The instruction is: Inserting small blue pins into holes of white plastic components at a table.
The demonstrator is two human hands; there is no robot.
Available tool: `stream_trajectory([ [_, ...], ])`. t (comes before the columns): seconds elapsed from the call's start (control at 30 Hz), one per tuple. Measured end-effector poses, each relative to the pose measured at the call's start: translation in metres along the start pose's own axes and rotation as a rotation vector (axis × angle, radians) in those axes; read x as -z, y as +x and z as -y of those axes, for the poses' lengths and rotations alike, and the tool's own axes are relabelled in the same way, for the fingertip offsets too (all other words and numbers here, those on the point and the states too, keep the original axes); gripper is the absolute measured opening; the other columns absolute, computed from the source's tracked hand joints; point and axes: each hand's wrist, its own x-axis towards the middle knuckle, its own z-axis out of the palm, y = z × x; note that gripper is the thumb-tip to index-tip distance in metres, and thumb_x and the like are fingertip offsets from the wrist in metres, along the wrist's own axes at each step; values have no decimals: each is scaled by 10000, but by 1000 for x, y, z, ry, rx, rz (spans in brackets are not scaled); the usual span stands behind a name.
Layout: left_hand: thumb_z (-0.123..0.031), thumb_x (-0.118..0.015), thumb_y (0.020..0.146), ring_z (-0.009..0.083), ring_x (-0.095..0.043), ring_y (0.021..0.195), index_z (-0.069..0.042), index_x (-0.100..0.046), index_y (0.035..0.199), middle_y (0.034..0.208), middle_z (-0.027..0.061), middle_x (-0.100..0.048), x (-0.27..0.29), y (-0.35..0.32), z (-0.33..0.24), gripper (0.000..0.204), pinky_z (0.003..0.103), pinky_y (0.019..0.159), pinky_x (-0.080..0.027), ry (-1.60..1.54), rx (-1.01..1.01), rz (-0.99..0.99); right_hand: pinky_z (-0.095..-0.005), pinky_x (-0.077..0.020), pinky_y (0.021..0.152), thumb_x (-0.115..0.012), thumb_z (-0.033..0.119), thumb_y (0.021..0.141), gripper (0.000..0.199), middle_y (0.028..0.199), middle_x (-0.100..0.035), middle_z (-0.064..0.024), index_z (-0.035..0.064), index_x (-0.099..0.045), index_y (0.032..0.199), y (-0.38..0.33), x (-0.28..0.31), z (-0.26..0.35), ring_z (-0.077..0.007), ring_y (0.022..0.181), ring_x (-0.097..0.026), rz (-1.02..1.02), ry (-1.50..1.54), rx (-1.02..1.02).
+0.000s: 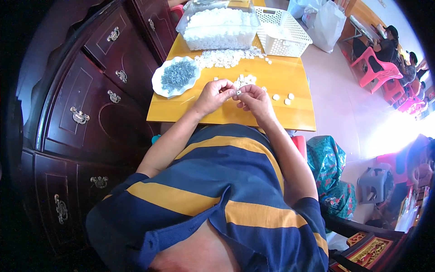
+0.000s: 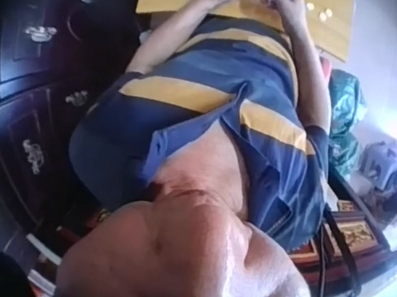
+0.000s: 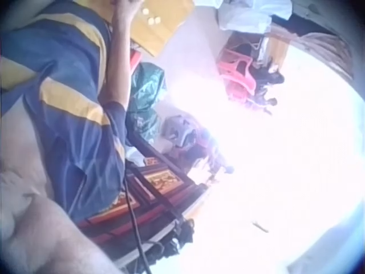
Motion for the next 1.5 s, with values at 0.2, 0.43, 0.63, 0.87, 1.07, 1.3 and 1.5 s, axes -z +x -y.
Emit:
stream_trajectory([
  [0.2,-89,-694,903,139,-652,728,4,-673,919,808,77,-684,-4,-1,-5,96,280,674,-515,217,-147,-106,-209,-467,632,-663,202,946,131,887,-723,-11,75,-666,978,-2,1,8,-71,722,-629,-10,-57,-13],
  [0.43,-74,-696,846,259,-624,682,-1,-641,868,778,131,-625,-8,-3,-17,94,354,635,-493,280,-242,-130,-200,-468,641,-633,257,979,177,879,-712,-13,85,-673,978,3,11,-2,-58,710,-608,87,72,-127],
  [0.63,-64,-700,846,220,-612,648,1,-662,870,754,117,-622,-9,-3,-16,79,330,609,-482,229,-232,-112,-209,-459,638,-630,271,950,173,807,-663,3,102,-659,923,2,15,-4,-67,683,-592,115,113,-109],
  [0.87,-60,-703,852,153,-583,618,5,-666,860,736,89,-619,-8,-3,-17,75,304,578,-464,180,-203,-82,-212,-451,631,-630,289,933,188,804,-657,5,108,-650,884,3,14,-5,-64,673,-579,105,97,-98],
  [1.07,-78,-670,889,202,-664,710,5,-661,905,807,128,-686,-6,-3,-17,85,323,659,-515,211,-166,-95,-211,-457,621,-654,246,944,137,825,-659,8,109,-665,939,1,10,-2,-57,661,-569,69,122,-97],
  [1.3,-124,-657,943,88,-580,689,2,-653,963,776,42,-663,-6,-2,-9,127,266,635,-483,198,-176,-106,-212,-467,649,-702,253,929,148,845,-661,30,108,-676,946,4,9,-6,-54,681,-571,27,162,-86],
  [1.5,-121,-640,932,242,-674,733,9,-634,961,821,145,-685,-7,-2,-11,133,350,691,-522,217,-120,-115,-205,-462,636,-688,198,940,117,831,-666,25,83,-676,953,4,4,-9,-49,669,-560,-7,183,-22],
])
